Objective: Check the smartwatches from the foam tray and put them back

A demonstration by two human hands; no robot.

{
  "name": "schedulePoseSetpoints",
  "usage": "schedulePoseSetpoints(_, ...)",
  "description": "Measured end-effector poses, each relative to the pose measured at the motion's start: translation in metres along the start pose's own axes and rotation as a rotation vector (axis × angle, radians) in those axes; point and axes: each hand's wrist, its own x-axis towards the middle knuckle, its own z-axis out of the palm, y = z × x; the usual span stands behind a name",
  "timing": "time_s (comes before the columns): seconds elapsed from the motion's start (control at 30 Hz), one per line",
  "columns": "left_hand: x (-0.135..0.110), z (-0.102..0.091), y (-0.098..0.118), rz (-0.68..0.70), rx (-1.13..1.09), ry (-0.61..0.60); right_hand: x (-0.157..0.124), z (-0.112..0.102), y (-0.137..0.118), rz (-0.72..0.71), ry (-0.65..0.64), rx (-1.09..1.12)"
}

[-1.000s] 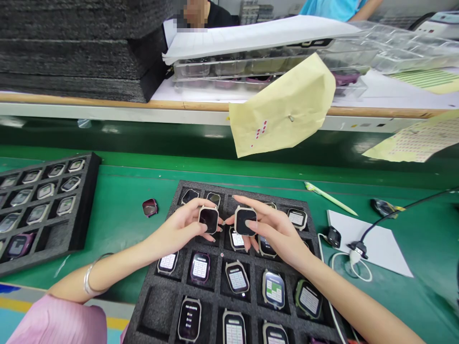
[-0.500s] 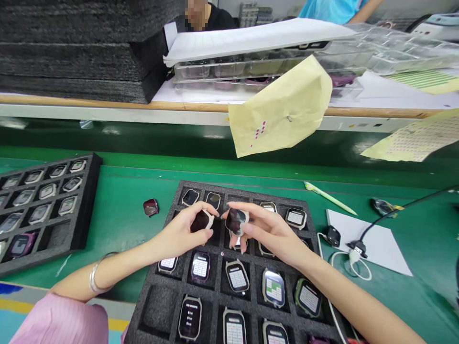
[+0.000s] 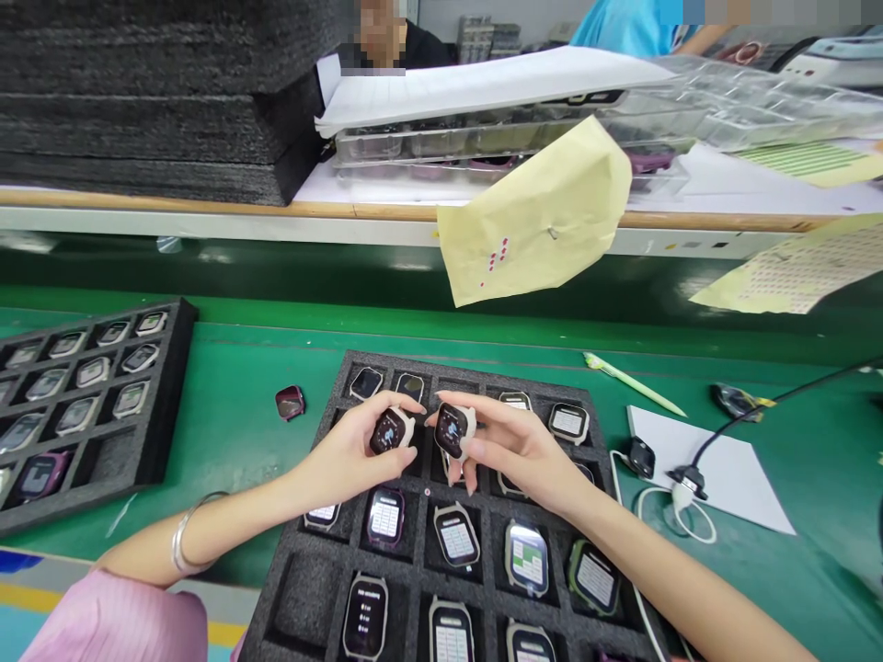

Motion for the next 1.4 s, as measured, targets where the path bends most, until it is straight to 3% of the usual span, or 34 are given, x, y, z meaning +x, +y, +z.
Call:
schedulePoseSetpoints(0.23,0.0007,-0.0018,0.0020,0.029,0.123,0.002,-0.0015,-0.0035,0.0029,0.039,-0.014,-0.039)
schedulePoseSetpoints(0.63,0.0038,0.0009,-0.0041,0.076,0.134,0.038,0.0013,-0.0033,0.0040,0.024,0.018,-0.103)
schedulePoseSetpoints(0.83,0.0060,0.0000,-0.0065,0.090,0.246,0.013,0.0039,-0.0001,0.0022,0.030,0.022,-0.122)
schedulePoseSetpoints(1.4,0.0061,-0.0003,-0.0069,0.120,0.276,-0.030,0.0015,-0.0005,0.0031,0.047,-0.005,-0.168)
